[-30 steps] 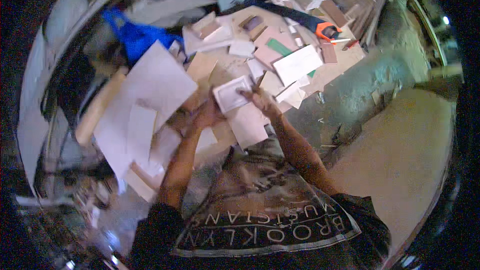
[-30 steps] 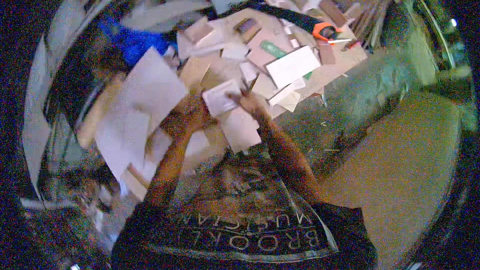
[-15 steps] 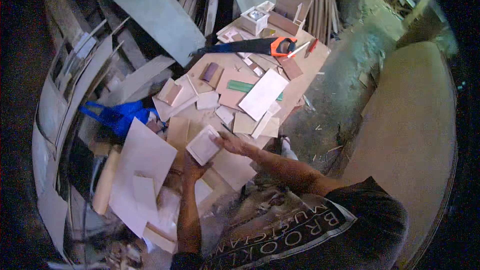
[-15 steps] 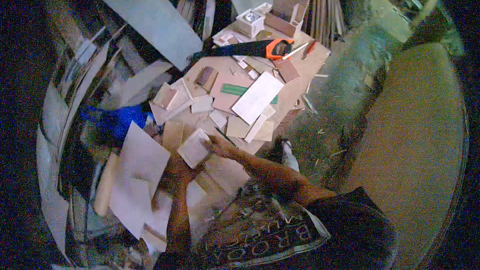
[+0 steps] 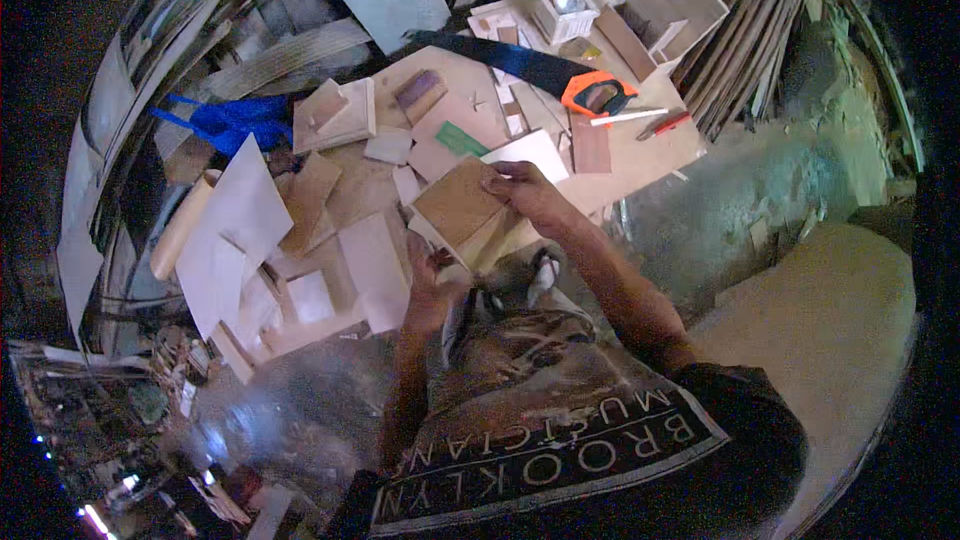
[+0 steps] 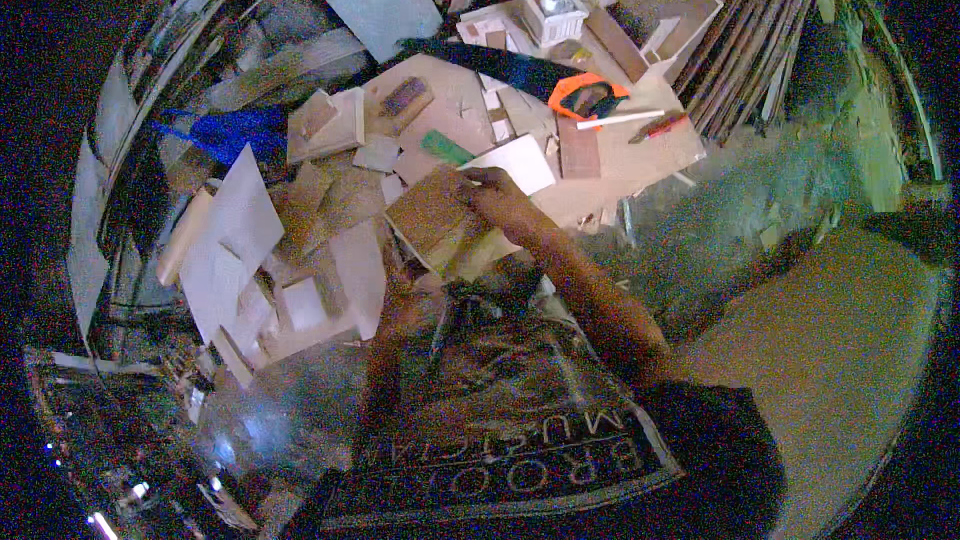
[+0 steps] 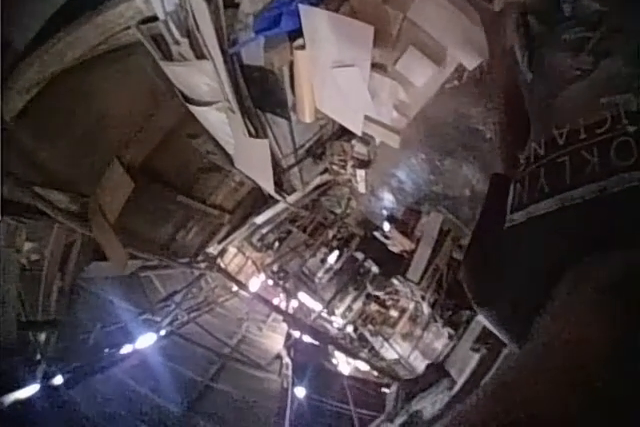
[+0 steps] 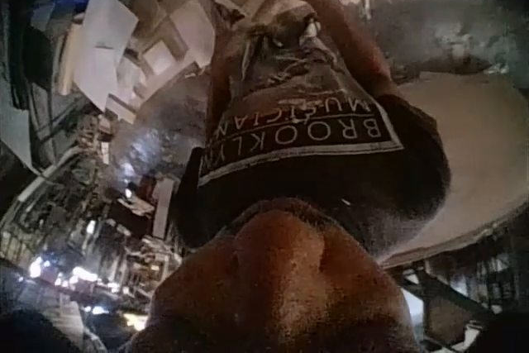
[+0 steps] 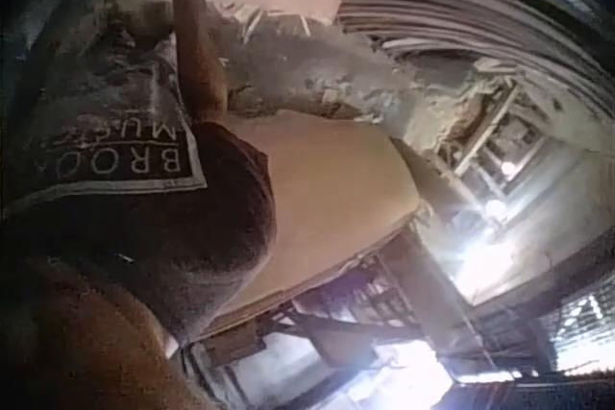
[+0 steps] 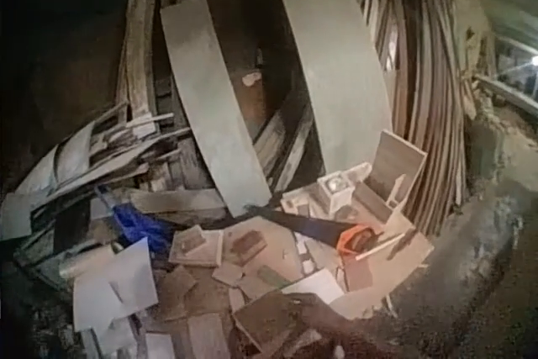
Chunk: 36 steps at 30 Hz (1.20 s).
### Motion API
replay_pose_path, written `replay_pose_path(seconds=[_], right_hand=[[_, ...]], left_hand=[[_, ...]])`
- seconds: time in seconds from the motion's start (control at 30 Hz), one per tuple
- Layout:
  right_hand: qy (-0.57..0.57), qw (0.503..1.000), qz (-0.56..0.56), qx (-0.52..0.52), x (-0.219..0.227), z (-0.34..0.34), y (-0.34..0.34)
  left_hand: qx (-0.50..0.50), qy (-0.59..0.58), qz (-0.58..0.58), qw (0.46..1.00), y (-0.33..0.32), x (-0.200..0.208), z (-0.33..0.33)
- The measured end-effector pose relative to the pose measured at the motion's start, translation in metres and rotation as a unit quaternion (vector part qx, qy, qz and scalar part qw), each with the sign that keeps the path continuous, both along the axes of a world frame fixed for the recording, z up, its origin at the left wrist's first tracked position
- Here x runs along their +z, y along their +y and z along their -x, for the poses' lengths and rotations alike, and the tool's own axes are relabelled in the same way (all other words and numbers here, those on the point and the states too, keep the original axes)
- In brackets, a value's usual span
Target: The recorder is assembling and inspecting various small wooden pieces to construct a box.
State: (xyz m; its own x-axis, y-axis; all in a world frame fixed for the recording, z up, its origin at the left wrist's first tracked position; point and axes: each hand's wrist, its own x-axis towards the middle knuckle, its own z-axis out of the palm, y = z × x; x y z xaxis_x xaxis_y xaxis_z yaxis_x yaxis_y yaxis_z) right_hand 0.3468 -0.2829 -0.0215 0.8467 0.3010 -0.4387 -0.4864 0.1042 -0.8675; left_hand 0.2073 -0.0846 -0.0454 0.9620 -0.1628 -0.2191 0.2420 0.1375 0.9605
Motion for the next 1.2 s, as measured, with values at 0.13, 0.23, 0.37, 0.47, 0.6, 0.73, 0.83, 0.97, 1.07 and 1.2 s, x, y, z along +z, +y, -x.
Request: replay_pose_path(seconds=[0.13,0.23,0.37,0.47,0.6,0.73,0.83,0.97,1.07,1.2], right_hand=[[0.082,0.994,-0.015,0.066,-0.001,-0.018,-0.043],[0.107,0.991,-0.032,0.078,0.009,-0.015,-0.062],[0.105,0.993,-0.039,0.032,-0.035,-0.036,-0.082],[-0.027,0.99,0.13,0.052,-0.034,-0.069,-0.087],[-0.374,0.865,0.33,-0.051,-0.093,-0.168,-0.145],[-0.519,0.717,0.443,-0.142,-0.049,-0.252,-0.194],[-0.559,0.666,0.494,-0.004,-0.022,-0.305,-0.196],[-0.39,0.676,0.587,0.217,-0.038,-0.363,-0.192],[-0.426,0.649,0.567,0.275,-0.048,-0.386,-0.177],[-0.505,0.637,0.535,0.231,-0.093,-0.416,-0.194]], left_hand=[[0.05,-0.199,-0.596,0.776,-0.053,0.03,-0.023],[-0.036,-0.317,-0.615,0.721,-0.056,0.029,-0.034],[-0.073,-0.359,-0.51,0.778,-0.062,0.022,-0.067],[0.007,-0.294,-0.421,0.858,-0.076,0.01,-0.094],[0.176,-0.156,-0.17,0.957,-0.119,0.016,-0.112],[0.272,-0.182,-0.379,0.866,-0.126,0.007,-0.123],[0.272,-0.14,-0.509,0.804,-0.112,-0.012,-0.114],[0.337,-0.121,-0.492,0.794,-0.115,-0.016,-0.102],[0.343,-0.102,-0.61,0.708,-0.113,-0.05,-0.081],[0.323,-0.112,-0.602,0.721,-0.12,-0.022,-0.102]])
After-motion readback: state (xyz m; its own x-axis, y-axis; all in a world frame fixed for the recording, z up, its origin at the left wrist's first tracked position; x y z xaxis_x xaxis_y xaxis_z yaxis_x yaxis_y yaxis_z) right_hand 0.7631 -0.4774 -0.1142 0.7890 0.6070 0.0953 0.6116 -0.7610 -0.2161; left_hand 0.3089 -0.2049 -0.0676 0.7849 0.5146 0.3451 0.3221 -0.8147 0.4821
